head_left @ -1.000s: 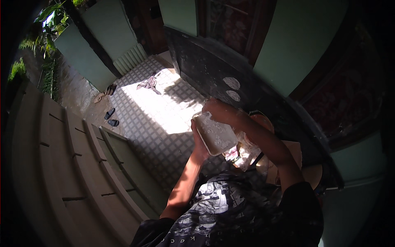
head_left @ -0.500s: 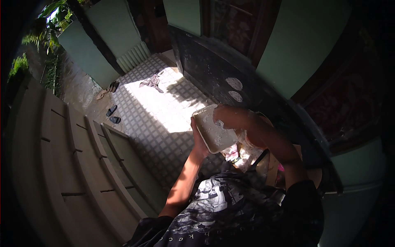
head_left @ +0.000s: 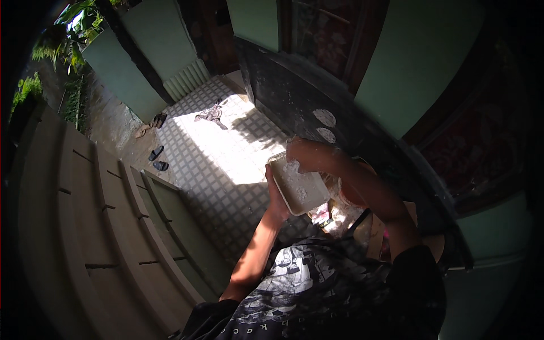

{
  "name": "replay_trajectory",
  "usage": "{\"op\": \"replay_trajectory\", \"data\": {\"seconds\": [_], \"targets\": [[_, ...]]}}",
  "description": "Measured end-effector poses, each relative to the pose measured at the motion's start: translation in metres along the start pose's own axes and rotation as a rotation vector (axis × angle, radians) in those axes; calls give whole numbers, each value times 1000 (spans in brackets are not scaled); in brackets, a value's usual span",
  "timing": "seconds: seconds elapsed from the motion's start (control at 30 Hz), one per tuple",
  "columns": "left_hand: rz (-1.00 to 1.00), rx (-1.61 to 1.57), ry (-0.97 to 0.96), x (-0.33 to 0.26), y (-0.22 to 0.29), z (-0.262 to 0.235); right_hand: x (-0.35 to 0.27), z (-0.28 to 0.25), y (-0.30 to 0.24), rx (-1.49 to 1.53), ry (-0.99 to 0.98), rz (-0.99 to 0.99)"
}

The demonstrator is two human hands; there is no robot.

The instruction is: Applying and smoothing wall putty or plaster on a surface using hands and a plastic container.

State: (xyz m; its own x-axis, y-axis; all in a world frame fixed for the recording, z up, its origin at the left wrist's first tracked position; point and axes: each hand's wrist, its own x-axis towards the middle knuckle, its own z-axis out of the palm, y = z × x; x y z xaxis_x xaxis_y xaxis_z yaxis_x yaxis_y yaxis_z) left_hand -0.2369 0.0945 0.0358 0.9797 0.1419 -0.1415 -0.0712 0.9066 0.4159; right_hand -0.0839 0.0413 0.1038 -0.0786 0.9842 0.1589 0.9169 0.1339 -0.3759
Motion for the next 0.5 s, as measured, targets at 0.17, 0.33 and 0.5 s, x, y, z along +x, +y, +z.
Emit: {"op": "replay_trajectory", "data": {"seconds": [0.17,0.33,0.5], "targets": [[53,-11,-28,1,1,-8,-13,-26,-12,-8,-329,92],[44,-29,-26,3,1,-7,-19,-24,-15,29,-400,97],[34,-38,-1,4,1,-8,-11,-23,-27,71,-468,149]]}}
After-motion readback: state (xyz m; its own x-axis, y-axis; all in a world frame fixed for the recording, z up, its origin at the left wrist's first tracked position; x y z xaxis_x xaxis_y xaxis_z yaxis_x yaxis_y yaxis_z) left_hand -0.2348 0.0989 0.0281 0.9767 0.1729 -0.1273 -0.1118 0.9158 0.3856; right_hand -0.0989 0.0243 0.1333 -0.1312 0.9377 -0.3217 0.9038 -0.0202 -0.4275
